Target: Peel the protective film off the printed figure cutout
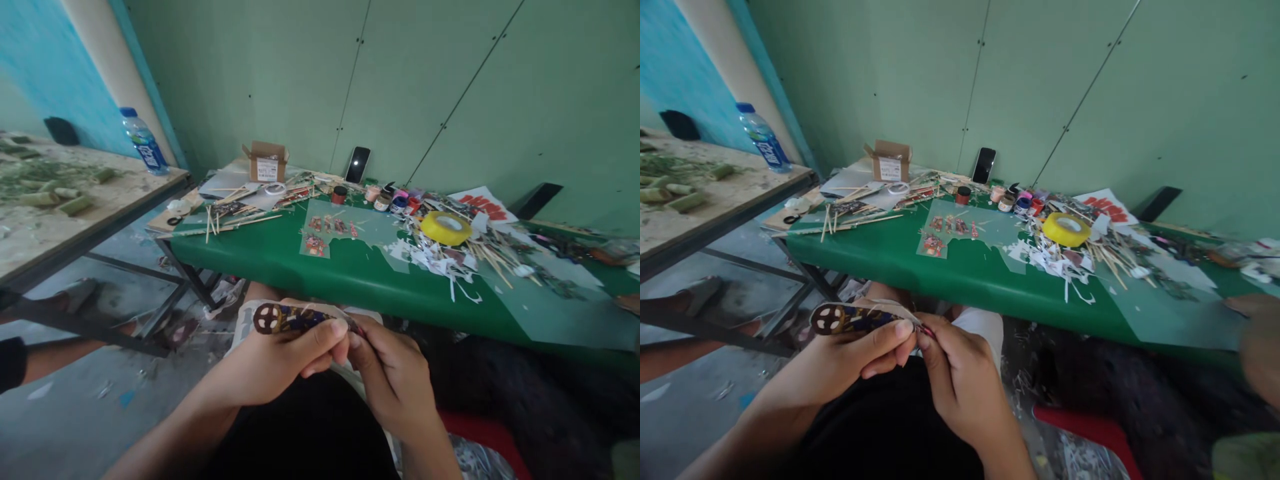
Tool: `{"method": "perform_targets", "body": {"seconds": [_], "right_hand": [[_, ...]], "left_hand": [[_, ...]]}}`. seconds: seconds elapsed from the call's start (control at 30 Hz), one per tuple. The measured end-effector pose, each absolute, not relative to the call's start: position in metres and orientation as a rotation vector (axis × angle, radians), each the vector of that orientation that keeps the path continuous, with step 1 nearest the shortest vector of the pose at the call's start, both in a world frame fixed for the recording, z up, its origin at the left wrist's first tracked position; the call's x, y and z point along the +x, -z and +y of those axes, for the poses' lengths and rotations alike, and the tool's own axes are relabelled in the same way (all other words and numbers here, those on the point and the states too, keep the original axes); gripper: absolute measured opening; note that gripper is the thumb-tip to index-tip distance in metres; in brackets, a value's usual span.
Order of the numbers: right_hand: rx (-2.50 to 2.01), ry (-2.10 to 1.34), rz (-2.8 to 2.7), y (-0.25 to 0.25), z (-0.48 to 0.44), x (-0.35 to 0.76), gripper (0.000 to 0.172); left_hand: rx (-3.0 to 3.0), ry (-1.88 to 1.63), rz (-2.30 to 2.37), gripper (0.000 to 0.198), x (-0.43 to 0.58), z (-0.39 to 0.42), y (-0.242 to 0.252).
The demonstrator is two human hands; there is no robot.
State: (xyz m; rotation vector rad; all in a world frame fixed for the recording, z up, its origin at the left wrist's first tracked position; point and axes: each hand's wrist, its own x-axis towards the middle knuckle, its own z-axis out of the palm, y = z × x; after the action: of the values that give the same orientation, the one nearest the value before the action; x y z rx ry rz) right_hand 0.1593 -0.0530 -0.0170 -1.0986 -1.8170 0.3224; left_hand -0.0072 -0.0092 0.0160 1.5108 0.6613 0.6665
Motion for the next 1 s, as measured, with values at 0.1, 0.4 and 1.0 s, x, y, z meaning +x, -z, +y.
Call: {"method": "perform_targets", "body": {"seconds": [0.1,0.4,1.0], "right_hand": [[-1.111,-0.332,-1.828,0.016,-0.054,0.161,0.029],[-1.121,-0.292,-1.835,0.016,-0.056,0.163,0.030],[-1.120,-0.196,-1.933,0.017,-0.057,0.168,0.031]], "left_hand": [[1.570,-0.646,0.641,0.033,-0.010,-0.008,-0.020],[1.561,-0.599,0.658,0.028,-0.008,-0.008,-0.027],[1.588,-0.505,0.588,0.029,-0.014,-0.007,-0.030]]}}
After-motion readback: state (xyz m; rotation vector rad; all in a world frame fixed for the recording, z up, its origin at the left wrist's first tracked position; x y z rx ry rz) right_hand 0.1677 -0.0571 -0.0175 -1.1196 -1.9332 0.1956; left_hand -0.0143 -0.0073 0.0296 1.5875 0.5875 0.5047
